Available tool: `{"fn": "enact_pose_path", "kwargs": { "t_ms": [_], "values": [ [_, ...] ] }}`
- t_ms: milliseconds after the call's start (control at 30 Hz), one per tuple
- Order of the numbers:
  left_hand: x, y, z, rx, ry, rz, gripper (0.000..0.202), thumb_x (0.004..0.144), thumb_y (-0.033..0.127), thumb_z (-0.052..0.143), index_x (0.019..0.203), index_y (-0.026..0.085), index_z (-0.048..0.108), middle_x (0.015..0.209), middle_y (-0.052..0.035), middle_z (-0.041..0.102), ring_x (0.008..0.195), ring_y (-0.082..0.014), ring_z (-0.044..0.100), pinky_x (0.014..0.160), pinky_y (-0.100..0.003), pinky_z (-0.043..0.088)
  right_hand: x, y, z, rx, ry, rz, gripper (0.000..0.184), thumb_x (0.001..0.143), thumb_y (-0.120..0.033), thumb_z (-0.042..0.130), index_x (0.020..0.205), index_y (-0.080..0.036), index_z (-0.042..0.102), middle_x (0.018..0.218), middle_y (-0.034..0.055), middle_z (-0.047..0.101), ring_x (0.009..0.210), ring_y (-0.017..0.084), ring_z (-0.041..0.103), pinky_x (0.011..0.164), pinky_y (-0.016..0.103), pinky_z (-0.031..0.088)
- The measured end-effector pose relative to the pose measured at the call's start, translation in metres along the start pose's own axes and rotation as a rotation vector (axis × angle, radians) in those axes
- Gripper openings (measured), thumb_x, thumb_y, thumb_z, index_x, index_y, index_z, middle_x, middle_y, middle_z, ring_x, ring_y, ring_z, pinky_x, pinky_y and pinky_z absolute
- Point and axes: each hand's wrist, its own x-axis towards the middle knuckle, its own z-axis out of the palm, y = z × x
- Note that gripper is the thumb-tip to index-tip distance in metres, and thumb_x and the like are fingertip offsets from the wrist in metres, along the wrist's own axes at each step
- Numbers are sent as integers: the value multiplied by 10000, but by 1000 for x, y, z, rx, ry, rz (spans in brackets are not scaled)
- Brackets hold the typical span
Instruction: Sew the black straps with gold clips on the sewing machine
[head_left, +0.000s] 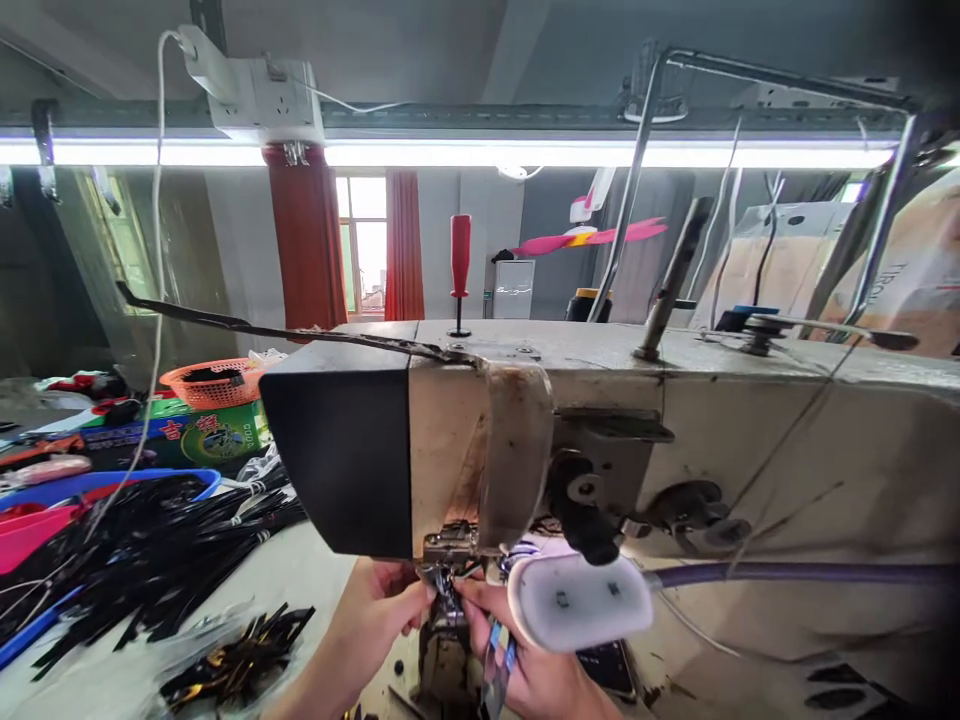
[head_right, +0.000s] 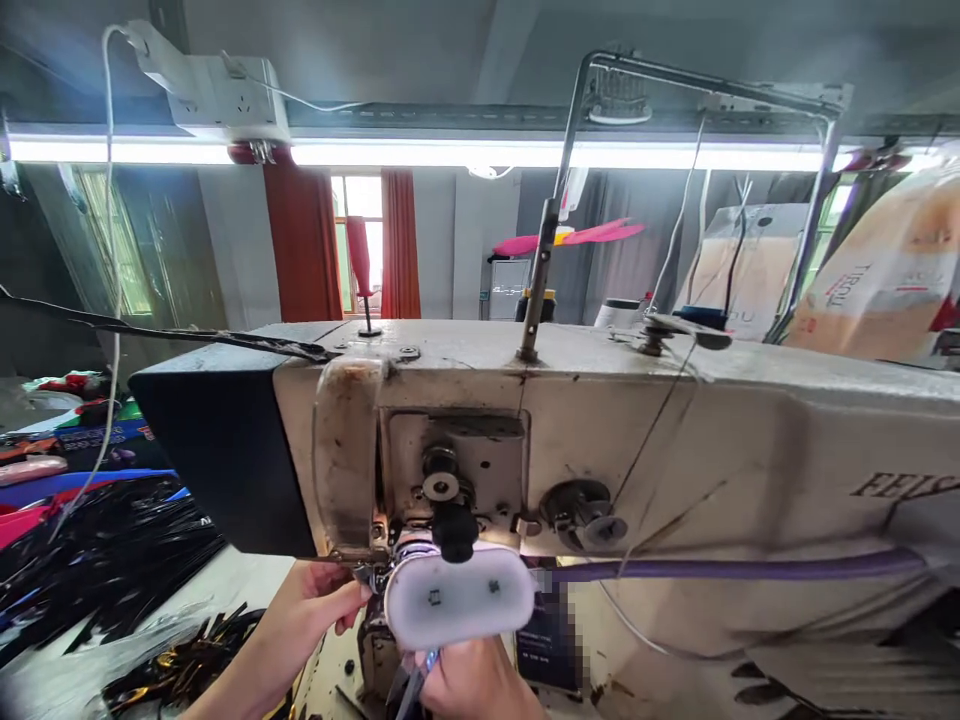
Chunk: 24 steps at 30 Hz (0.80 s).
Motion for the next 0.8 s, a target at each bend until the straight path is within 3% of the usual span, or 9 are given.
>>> {"fn": "enact_pose_path", "kwargs": {
  "t_ms": [400,633,800],
  "values": [
    [7,-3,1,-51,-37,1,278,646,397,749,658,121,722,552,33,534,497,-78,367,496,-221,303,-2,13,-2,116,-25,-25,325,867,-133,584,1167,-219,677,977,73,779,925,246,755,829,309,628],
    [-1,-7,-3,17,0,34,232,626,368,741,609,146,678,541,20,563,532,-118,460,539,-237,385,13,0,5,55,-5,-7,268,929,-190,475,1091,-192,687,881,54,773,750,172,753,704,241,615],
    [-14,-12,-2,257,86,206,199,747,340,672,702,152,720,603,-23,642,561,-159,573,560,-245,457,12,-8,0,-6,39,41,251,943,-233,511,1131,-168,663,909,80,764,806,198,750,771,277,611]
  ]
}}
